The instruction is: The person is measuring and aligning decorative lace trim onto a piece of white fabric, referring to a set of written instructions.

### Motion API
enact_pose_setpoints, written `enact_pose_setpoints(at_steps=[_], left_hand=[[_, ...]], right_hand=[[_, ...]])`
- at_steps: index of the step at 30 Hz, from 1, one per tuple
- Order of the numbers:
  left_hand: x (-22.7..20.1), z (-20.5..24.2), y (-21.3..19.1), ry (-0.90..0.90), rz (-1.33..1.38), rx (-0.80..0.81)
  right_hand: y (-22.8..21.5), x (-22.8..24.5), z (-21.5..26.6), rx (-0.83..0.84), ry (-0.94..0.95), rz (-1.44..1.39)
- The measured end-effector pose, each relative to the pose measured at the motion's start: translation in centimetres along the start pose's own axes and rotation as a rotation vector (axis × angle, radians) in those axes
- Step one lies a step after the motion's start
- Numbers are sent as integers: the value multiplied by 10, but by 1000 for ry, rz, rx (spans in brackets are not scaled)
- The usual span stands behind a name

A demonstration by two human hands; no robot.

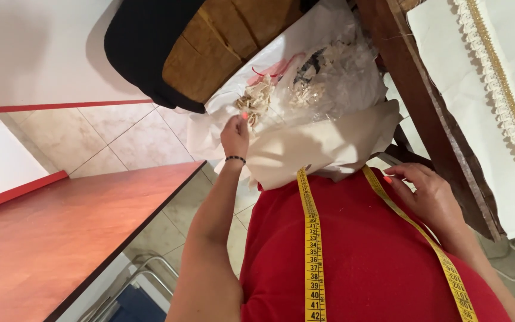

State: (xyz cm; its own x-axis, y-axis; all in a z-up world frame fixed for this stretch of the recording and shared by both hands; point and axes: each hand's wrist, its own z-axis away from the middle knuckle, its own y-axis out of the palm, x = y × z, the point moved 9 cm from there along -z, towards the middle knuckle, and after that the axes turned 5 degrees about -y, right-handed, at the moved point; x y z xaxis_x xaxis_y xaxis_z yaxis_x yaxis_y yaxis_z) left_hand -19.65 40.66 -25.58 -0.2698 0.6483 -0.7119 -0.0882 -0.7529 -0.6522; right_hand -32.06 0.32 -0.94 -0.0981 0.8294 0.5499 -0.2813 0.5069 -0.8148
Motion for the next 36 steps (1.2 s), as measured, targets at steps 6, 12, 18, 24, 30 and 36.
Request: enact_pose_setpoints(at_steps=[6, 12, 18, 24, 30, 36], left_hand=[[-38, -12, -19, -254, 431, -12], [-79, -16, -29, -92, 317, 37], [-37, -53, 44, 127, -321, 40], [8, -86, 85, -21, -607, 143], [-40, -67, 9, -183, 728, 243], [-65, -16, -22, -468, 1470, 391]], right_hand=[[-4, 1, 3, -22, -46, 9], [3, -12, 11, 9, 26, 14], [14, -12, 8, 66, 76, 0], [15, -14, 8, 44, 27, 32], [2, -7, 2, 24, 14, 16], [2, -4, -34, 66, 141, -117]])
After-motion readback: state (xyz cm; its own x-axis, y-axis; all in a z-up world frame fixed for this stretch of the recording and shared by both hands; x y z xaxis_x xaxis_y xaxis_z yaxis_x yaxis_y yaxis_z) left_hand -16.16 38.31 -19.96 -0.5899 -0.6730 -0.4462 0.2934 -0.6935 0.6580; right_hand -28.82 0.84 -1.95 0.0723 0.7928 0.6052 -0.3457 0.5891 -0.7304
